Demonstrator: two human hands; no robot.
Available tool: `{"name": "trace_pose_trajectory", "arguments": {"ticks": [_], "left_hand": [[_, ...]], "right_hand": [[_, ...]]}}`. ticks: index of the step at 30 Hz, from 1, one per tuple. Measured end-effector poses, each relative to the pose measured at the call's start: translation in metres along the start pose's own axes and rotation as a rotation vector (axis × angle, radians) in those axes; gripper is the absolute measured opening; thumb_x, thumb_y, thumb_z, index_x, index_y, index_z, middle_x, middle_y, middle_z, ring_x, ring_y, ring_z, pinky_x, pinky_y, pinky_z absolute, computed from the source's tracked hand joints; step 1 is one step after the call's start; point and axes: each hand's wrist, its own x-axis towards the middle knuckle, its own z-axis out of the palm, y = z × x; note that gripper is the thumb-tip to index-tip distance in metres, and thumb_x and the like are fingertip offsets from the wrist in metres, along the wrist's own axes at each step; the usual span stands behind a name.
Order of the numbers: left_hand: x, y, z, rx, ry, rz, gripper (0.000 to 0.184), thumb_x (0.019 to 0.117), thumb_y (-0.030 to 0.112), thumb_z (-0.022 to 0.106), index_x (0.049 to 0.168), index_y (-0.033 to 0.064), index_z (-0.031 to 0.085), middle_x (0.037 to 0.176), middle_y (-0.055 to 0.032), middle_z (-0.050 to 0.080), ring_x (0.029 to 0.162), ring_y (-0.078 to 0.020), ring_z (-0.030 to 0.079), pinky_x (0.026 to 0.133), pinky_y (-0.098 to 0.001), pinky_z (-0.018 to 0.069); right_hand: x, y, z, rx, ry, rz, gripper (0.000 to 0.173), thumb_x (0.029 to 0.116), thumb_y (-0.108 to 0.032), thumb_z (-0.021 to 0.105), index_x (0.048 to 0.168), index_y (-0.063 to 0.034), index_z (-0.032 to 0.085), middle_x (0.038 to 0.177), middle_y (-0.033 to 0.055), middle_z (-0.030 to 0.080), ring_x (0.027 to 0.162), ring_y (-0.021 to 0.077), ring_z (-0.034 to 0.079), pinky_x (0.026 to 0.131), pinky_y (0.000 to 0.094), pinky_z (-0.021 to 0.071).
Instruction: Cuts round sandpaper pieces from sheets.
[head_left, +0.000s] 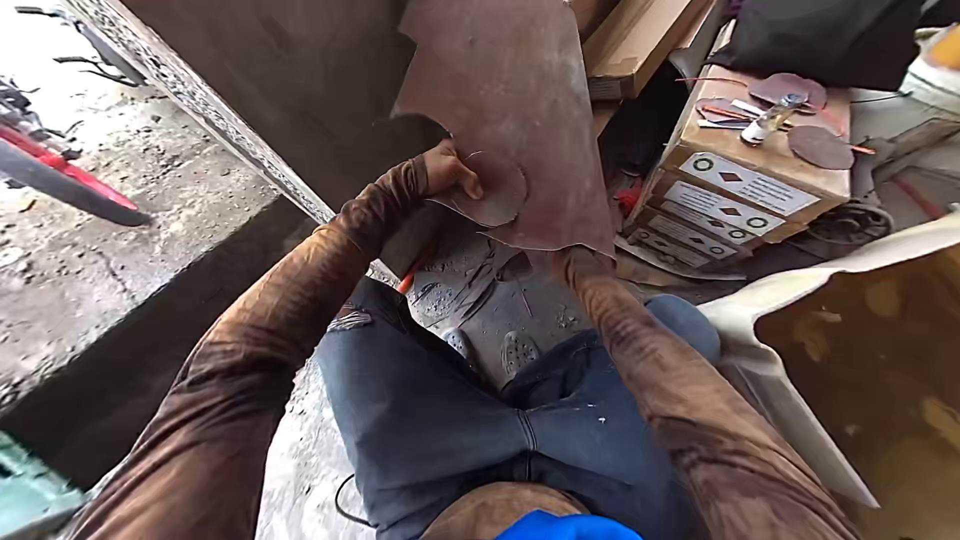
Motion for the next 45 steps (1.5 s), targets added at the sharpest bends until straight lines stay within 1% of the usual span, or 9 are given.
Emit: {"name": "trace_pose_trajectory", "arguments": {"ticks": [4,8,12,18,29,33,37,41,45], "left_hand": [[-0.011,-0.045,-0.032,0.097,0.024,-0.163,0.037,0.0645,-0.009,0.075,0.099,0.0011,0.067,0.088,-0.0084,0.075,0.077,-0.0159,0.073,0.071,-0.0350,0.0628],[-0.039,-0.075,-0.030,0.278,0.010,-0.354,0.032,0.0639,-0.006,0.081,0.092,-0.0009,0.067,0.085,-0.0109,0.075,0.076,-0.0180,0.073,0.070,-0.0375,0.0617],[-0.050,-0.088,-0.042,0.250,0.108,-0.359,0.039,0.0637,-0.009,0.080,0.100,-0.0014,0.067,0.089,-0.0104,0.075,0.079,-0.0170,0.073,0.074,-0.0375,0.0618],[-0.047,-0.065,-0.039,0.192,0.123,-0.330,0.050,0.0603,-0.012,0.079,0.107,-0.0022,0.064,0.094,-0.0129,0.076,0.082,-0.0192,0.075,0.075,-0.0378,0.0637],[-0.070,-0.028,-0.015,0.098,0.019,-0.294,0.007,0.0858,0.005,0.062,0.090,0.0013,0.065,0.084,-0.0089,0.073,0.076,-0.0155,0.072,0.068,-0.0355,0.0621],[-0.081,-0.028,-0.024,-0.338,-0.116,0.093,0.056,0.1091,0.042,0.016,0.097,0.0211,0.067,0.091,0.0065,0.075,0.086,-0.0027,0.070,0.076,-0.0259,0.0603],[-0.094,-0.043,-0.032,-0.704,-0.172,0.115,0.104,0.0855,0.091,0.021,0.128,0.0073,0.066,0.117,-0.0144,0.072,0.106,-0.0236,0.070,0.088,-0.0445,0.0600],[-0.107,-0.078,-0.006,-0.794,0.124,0.283,0.079,0.1021,0.069,0.016,0.125,0.0135,0.067,0.117,-0.0108,0.071,0.107,-0.0238,0.068,0.088,-0.0464,0.0588],[-0.116,-0.107,0.027,-0.838,0.178,0.519,0.036,0.0940,0.046,0.058,0.113,0.0171,0.069,0.114,-0.0052,0.071,0.108,-0.0208,0.067,0.090,-0.0450,0.0565]], "right_hand": [[-0.058,-0.019,0.093,0.090,-0.629,-0.069,0.056,0.1084,-0.043,0.046,0.129,0.0074,0.058,0.117,0.0291,0.066,0.109,0.0425,0.066,0.099,0.0599,0.0490],[-0.125,-0.011,0.027,0.091,-0.958,-0.320,0.043,0.1025,-0.044,0.058,0.107,-0.0018,0.067,0.083,0.0133,0.068,0.074,0.0271,0.066,0.073,0.0512,0.0539],[-0.155,0.026,-0.044,0.739,-0.515,-0.509,0.046,0.0881,-0.040,0.077,0.120,-0.0081,0.067,0.081,-0.0030,0.069,0.070,0.0069,0.066,0.064,0.0269,0.0580],[-0.079,-0.074,0.001,1.333,0.226,-0.593,0.037,0.1011,-0.009,0.058,0.135,0.0009,0.047,0.098,0.0112,0.072,0.086,0.0249,0.074,0.080,0.0460,0.0645],[-0.034,-0.120,0.027,1.418,0.214,-0.629,0.036,0.1077,-0.017,0.050,0.137,0.0029,0.044,0.099,0.0117,0.070,0.089,0.0212,0.072,0.085,0.0400,0.0627],[-0.042,-0.123,0.013,1.461,0.237,-0.695,0.035,0.1090,-0.020,0.046,0.136,0.0013,0.043,0.098,0.0103,0.071,0.089,0.0207,0.073,0.085,0.0400,0.0624],[-0.041,-0.130,-0.017,1.466,0.221,-0.744,0.034,0.1102,-0.022,0.042,0.134,0.0022,0.043,0.095,0.0112,0.071,0.088,0.0244,0.074,0.085,0.0448,0.0637],[-0.042,-0.140,-0.031,1.506,0.204,-0.740,0.030,0.1110,-0.021,0.040,0.132,0.0002,0.044,0.095,0.0118,0.071,0.088,0.0256,0.075,0.085,0.0444,0.0642],[-0.036,-0.154,-0.025,1.514,0.302,-0.727,0.029,0.1103,-0.018,0.044,0.132,0.0008,0.043,0.095,0.0124,0.070,0.086,0.0253,0.074,0.083,0.0429,0.0646]]}}
